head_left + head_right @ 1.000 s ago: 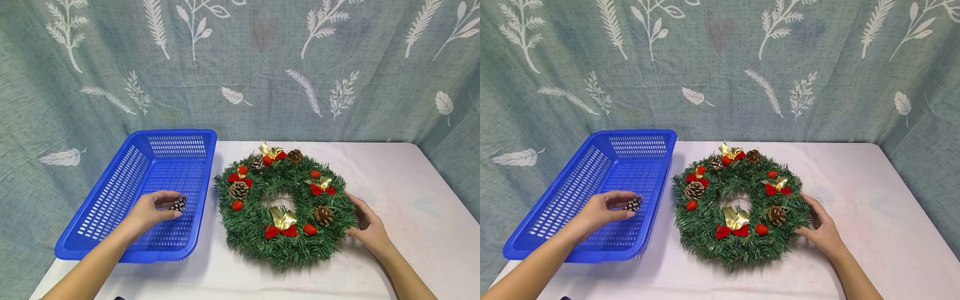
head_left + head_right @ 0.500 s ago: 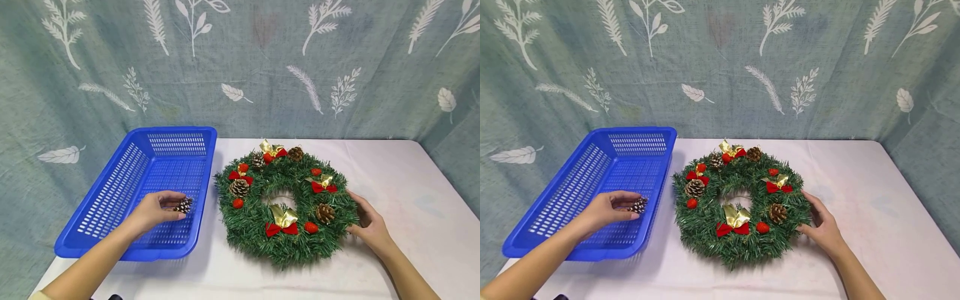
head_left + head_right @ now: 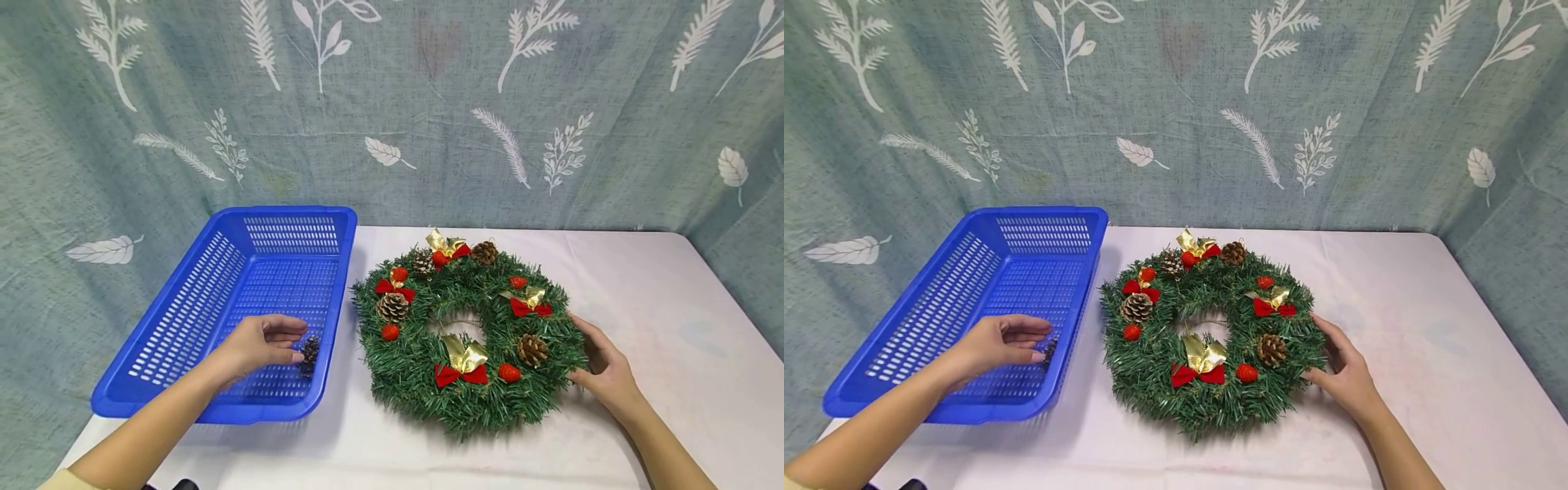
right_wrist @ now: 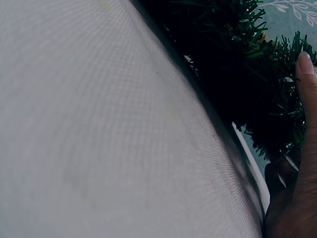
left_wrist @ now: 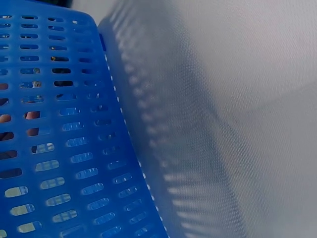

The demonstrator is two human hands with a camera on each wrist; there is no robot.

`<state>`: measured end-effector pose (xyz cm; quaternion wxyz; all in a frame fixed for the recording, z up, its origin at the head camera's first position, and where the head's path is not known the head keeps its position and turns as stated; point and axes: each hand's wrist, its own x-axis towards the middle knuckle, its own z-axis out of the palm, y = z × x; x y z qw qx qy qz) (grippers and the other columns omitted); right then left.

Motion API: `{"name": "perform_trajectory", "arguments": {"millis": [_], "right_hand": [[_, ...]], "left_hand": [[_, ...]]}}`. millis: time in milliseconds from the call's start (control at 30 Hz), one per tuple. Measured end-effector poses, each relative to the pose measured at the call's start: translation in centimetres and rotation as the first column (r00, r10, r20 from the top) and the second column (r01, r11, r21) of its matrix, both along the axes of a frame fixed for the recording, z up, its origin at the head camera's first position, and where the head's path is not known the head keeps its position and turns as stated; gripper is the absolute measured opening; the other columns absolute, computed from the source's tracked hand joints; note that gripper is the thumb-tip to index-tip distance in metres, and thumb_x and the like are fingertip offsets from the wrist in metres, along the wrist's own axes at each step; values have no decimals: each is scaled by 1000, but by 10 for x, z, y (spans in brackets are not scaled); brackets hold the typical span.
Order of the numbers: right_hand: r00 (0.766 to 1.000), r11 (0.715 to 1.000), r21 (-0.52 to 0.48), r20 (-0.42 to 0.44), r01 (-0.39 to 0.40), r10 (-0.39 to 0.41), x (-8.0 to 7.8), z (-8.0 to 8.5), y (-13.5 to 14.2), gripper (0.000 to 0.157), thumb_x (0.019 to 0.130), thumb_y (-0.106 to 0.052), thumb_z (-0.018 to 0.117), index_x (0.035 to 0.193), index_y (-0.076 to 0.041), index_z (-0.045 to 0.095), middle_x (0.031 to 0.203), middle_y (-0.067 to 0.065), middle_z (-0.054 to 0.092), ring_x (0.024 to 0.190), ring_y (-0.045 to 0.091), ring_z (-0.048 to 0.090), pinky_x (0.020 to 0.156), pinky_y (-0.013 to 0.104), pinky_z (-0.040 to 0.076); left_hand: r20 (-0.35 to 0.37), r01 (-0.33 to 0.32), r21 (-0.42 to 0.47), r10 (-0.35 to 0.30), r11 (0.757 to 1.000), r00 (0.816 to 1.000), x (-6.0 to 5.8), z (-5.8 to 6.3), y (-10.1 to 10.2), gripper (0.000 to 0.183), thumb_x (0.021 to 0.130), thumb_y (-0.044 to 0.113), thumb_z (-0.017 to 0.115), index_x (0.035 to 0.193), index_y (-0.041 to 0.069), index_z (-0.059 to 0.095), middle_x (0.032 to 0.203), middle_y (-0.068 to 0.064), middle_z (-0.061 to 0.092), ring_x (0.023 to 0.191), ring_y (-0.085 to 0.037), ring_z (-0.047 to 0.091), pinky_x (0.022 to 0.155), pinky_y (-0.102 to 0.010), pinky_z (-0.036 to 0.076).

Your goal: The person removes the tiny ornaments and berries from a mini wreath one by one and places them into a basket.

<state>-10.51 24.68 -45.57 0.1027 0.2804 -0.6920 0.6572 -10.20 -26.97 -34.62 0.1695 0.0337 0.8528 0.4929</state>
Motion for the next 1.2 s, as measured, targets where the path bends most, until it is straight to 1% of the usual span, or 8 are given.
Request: {"name": "perform_trajectory", "arguments": {"millis": [267, 400, 567, 633, 800, 867, 1000, 1200], "right_hand": [[1000, 1000, 0, 11, 5, -5, 2, 1, 0, 80, 72, 14, 69, 141, 12, 30, 147, -3, 40, 138, 1, 27, 107, 9, 24], [1000, 1000, 2, 12, 8, -8, 1, 3, 1, 80, 73, 12, 71, 142, 11, 30, 147, -2, 40, 138, 0, 27, 107, 9, 24], [1000, 1000, 10, 3, 9, -9, 0, 4, 0, 79, 75, 8, 72, 142, 11, 30, 147, -1, 39, 139, 2, 26, 107, 9, 24], [1000, 1000, 9, -1, 7, -7, 0, 3, 0, 79, 75, 8, 72, 141, 11, 30, 147, -1, 39, 138, 2, 27, 107, 9, 24], [1000, 1000, -9, -11, -4, 4, 0, 1, 0, 79, 74, 9, 72, 141, 13, 30, 147, 0, 40, 138, 3, 28, 108, 9, 24], [1000, 1000, -16, -14, -9, 9, 0, 1, 0, 79, 73, 11, 72, 141, 13, 30, 147, 1, 40, 138, 3, 28, 108, 10, 24], [1000, 1000, -18, -17, -10, 9, 0, 1, 0, 80, 72, 12, 71, 140, 13, 30, 147, 1, 40, 139, 4, 28, 108, 10, 23], [1000, 1000, 4, -1, 9, -9, 1, 1, 0, 80, 71, 17, 69, 141, 12, 31, 146, -2, 40, 139, 2, 26, 107, 9, 24]], "left_hand": [[11, -32, 12, 32, 999, 999, 0, 4, 0, 61, 79, 13, 77, 128, -12, 50, 128, -30, 52, 116, -40, 55, 87, -26, 53], [-23, -31, 23, 32, 999, 999, 2, 7, -1, 61, 80, 17, 76, 129, -9, 50, 129, -29, 52, 117, -40, 54, 89, -26, 52], [-80, -54, 27, 56, 998, 995, 5, 13, -3, 61, 81, 21, 76, 131, -4, 50, 130, -25, 54, 118, -39, 53, 87, -26, 53], [-94, -54, 35, 57, 998, 994, 7, 15, -4, 61, 82, 21, 75, 132, -4, 50, 130, -24, 54, 118, -35, 55, 86, -26, 53], [-119, -61, 48, 66, 997, 991, 12, 20, -2, 60, 83, 21, 74, 132, -2, 50, 129, -22, 56, 107, -7, 60, 85, -21, 52], [-146, -70, 54, 77, 996, 986, 13, 22, -1, 58, 83, 19, 74, 131, -2, 51, 128, -23, 56, 102, 0, 60, 85, -19, 51], [-203, -83, 56, 93, 995, 975, 17, 26, 6, 57, 82, 18, 75, 130, -2, 52, 126, -23, 57, 100, 1, 61, 86, -16, 50], [-278, -71, 76, 90, 995, 956, 22, 32, 14, 56, 81, 14, 75, 130, -2, 52, 122, -17, 61, 102, 0, 61, 88, -17, 50]]}}
